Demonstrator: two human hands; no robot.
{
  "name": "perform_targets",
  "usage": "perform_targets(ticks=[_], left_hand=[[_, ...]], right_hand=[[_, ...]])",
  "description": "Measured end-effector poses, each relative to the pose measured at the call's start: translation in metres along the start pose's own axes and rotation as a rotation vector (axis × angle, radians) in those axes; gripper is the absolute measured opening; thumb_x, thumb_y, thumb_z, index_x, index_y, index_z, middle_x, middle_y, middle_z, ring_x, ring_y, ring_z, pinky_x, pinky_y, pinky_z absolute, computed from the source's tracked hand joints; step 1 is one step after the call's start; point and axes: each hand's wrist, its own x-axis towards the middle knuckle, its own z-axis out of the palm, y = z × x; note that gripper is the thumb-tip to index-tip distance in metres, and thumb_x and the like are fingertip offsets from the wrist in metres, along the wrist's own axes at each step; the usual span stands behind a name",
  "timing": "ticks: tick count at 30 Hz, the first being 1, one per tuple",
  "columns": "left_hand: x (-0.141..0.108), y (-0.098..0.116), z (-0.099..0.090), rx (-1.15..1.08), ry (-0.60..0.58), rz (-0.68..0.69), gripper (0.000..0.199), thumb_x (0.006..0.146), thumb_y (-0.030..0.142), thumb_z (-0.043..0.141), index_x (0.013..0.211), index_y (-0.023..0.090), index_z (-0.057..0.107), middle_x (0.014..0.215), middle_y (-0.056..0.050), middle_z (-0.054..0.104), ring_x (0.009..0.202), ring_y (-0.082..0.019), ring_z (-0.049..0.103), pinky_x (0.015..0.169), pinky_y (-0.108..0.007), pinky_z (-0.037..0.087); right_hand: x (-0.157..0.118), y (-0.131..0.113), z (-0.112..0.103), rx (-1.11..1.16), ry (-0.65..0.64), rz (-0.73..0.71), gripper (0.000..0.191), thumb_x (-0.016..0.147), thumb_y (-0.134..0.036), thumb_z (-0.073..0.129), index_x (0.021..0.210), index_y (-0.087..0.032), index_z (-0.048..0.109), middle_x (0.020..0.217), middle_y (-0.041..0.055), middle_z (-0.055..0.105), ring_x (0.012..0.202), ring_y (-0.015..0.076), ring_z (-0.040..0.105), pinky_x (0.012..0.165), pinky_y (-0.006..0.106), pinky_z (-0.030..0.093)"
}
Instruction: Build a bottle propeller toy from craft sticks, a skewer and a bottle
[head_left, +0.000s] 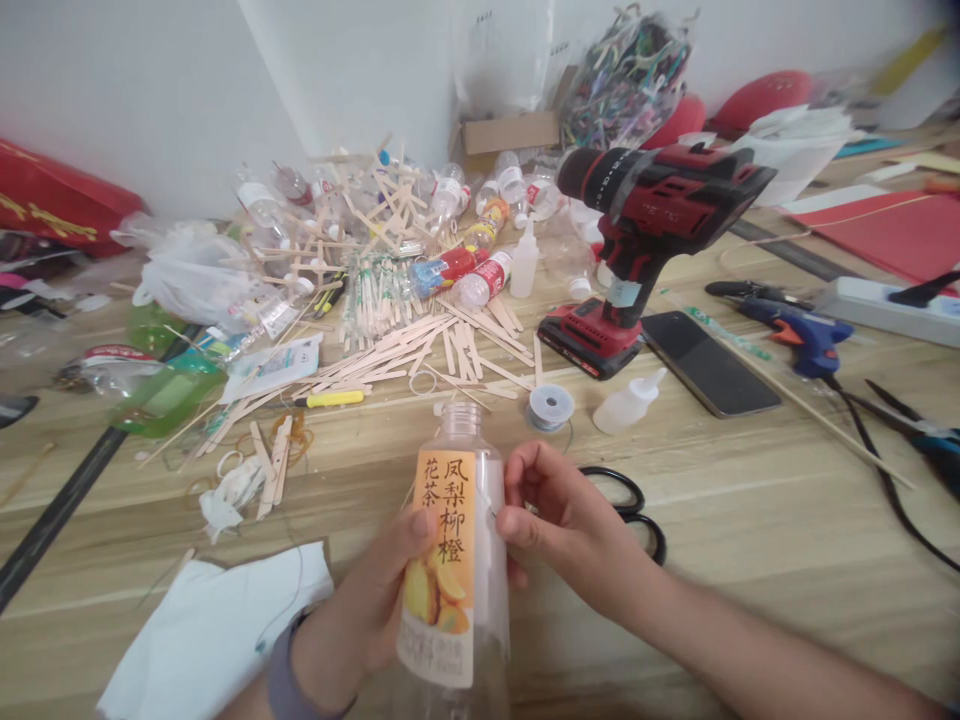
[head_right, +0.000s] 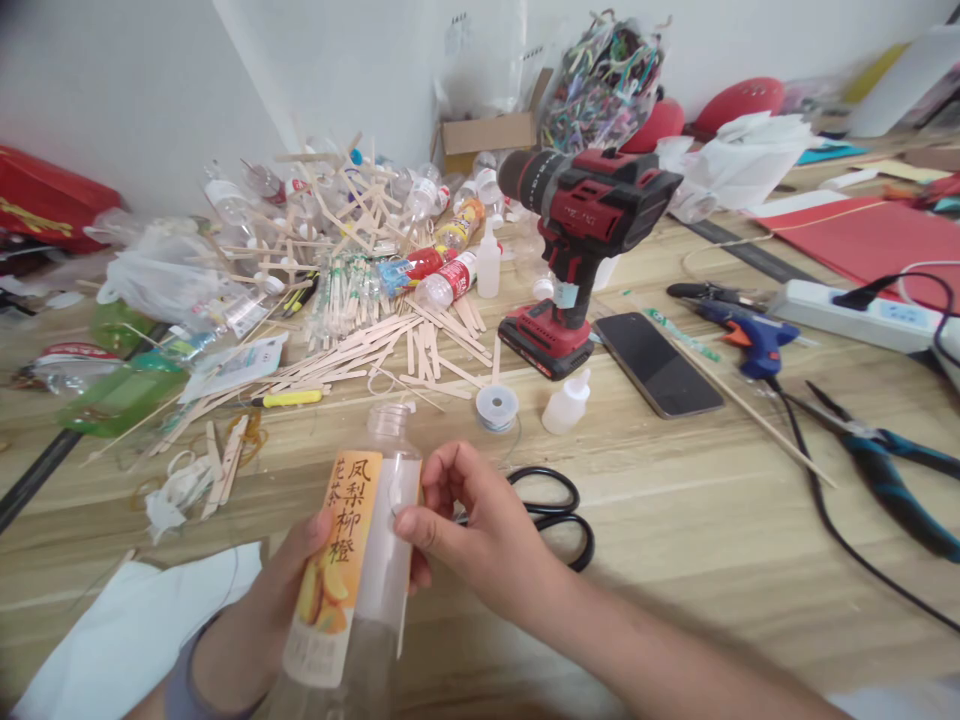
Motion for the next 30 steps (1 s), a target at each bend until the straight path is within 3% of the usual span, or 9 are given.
perform_targets(ticks=[5,11,15,24,30], left_hand=[[0.000,-0.001,0.001,-0.011,0.040,-0.029,0.054,0.068,0.047,0.078,0.109,0.012,0.070,0.093,-0.012,0.076,0.080,-0.024,0.073,0.071,-0.029,0.056],[0.003,0.000,-0.011,-0.109,-0.108,-0.051,0.049,0.076,0.051,0.070,0.102,0.009,0.073,0.089,-0.014,0.077,0.076,-0.020,0.073,0.068,-0.025,0.057],[0.005,0.000,-0.016,-0.121,-0.181,-0.027,0.049,0.078,0.053,0.065,0.099,0.010,0.073,0.087,-0.014,0.077,0.071,-0.019,0.073,0.064,-0.025,0.057],[-0.002,-0.002,-0.005,-0.032,-0.003,-0.060,0.057,0.075,0.050,0.071,0.117,0.011,0.065,0.095,-0.012,0.075,0.084,-0.023,0.072,0.066,-0.026,0.056],[0.002,-0.002,-0.010,-0.058,-0.088,-0.042,0.052,0.077,0.052,0.067,0.107,0.010,0.070,0.090,-0.013,0.076,0.076,-0.021,0.072,0.066,-0.026,0.056]], right_hand=[[0.000,0.000,0.000,-0.087,0.052,0.001,0.043,0.074,-0.047,0.076,0.082,-0.022,0.042,0.070,-0.0096,0.047,0.042,0.0054,0.055,0.037,0.018,0.042],[0.001,-0.002,0.000,-0.025,-0.031,-0.004,0.044,0.074,-0.050,0.075,0.085,-0.021,0.044,0.069,-0.0080,0.053,0.047,0.0073,0.060,0.046,0.022,0.045],[0.002,0.000,-0.001,-0.117,0.002,0.028,0.045,0.073,-0.051,0.075,0.084,-0.020,0.045,0.070,-0.0067,0.053,0.048,0.0075,0.059,0.049,0.023,0.045],[0.001,-0.001,-0.002,-0.228,0.141,-0.013,0.046,0.069,-0.052,0.077,0.083,-0.022,0.045,0.071,-0.0056,0.048,0.054,0.0087,0.051,0.044,0.022,0.041],[0.001,-0.003,-0.003,-0.208,0.111,-0.051,0.044,0.071,-0.051,0.076,0.086,-0.022,0.047,0.073,-0.0041,0.051,0.052,0.0088,0.052,0.046,0.024,0.044]])
